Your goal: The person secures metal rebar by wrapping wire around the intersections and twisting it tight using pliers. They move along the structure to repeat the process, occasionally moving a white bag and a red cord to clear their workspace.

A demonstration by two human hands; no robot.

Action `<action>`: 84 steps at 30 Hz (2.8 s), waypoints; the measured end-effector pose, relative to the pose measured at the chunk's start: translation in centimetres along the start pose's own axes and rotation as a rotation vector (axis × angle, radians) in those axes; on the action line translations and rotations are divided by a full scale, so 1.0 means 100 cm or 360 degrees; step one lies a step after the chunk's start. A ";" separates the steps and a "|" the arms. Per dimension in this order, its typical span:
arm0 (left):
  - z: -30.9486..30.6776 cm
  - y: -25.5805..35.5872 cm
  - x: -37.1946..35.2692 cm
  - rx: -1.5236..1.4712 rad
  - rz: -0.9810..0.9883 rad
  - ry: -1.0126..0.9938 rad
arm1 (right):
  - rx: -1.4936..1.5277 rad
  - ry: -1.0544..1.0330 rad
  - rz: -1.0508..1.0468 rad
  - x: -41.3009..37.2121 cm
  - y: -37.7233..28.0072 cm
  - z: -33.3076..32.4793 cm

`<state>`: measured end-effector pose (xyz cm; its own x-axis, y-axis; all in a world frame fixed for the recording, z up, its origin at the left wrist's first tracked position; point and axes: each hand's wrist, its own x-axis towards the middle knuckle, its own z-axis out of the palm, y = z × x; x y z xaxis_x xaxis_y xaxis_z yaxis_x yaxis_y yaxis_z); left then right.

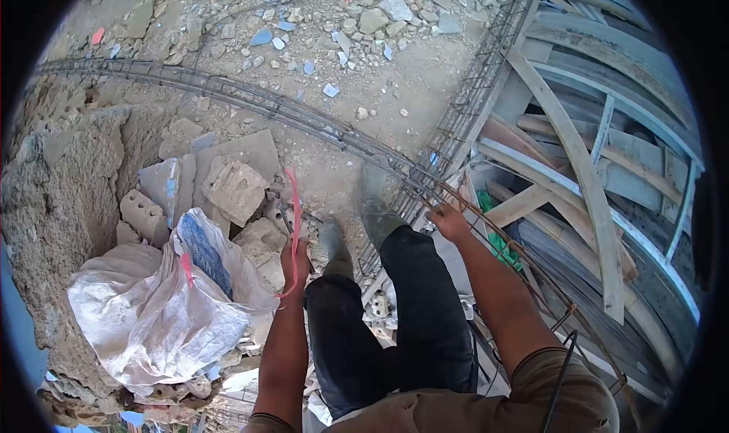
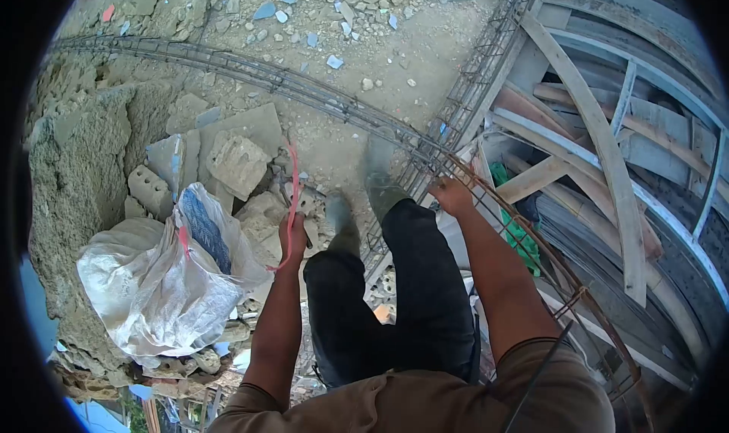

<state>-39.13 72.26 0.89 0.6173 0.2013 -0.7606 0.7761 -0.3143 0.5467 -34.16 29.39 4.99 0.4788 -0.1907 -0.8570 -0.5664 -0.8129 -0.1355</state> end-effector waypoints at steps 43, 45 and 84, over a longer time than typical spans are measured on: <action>0.017 0.014 -0.084 -0.0287 0.0071 -0.0759 | 0.0520 -0.0256 -0.0345 -0.061 -0.072 0.049; 0.008 0.034 -0.097 -0.0438 -0.0149 -0.0991 | 0.0776 -0.0463 -0.0406 -0.081 -0.066 0.073; 0.366 -0.114 0.146 0.0025 0.0591 0.0115 | 0.1289 0.0456 -0.0303 0.110 0.213 0.228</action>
<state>-43.74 44.80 -29.29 0.8641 0.1360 -0.4846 0.4961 -0.3922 0.7746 -56.29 22.50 -18.67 0.7016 -0.3109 -0.6412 -0.7097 -0.2251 -0.6675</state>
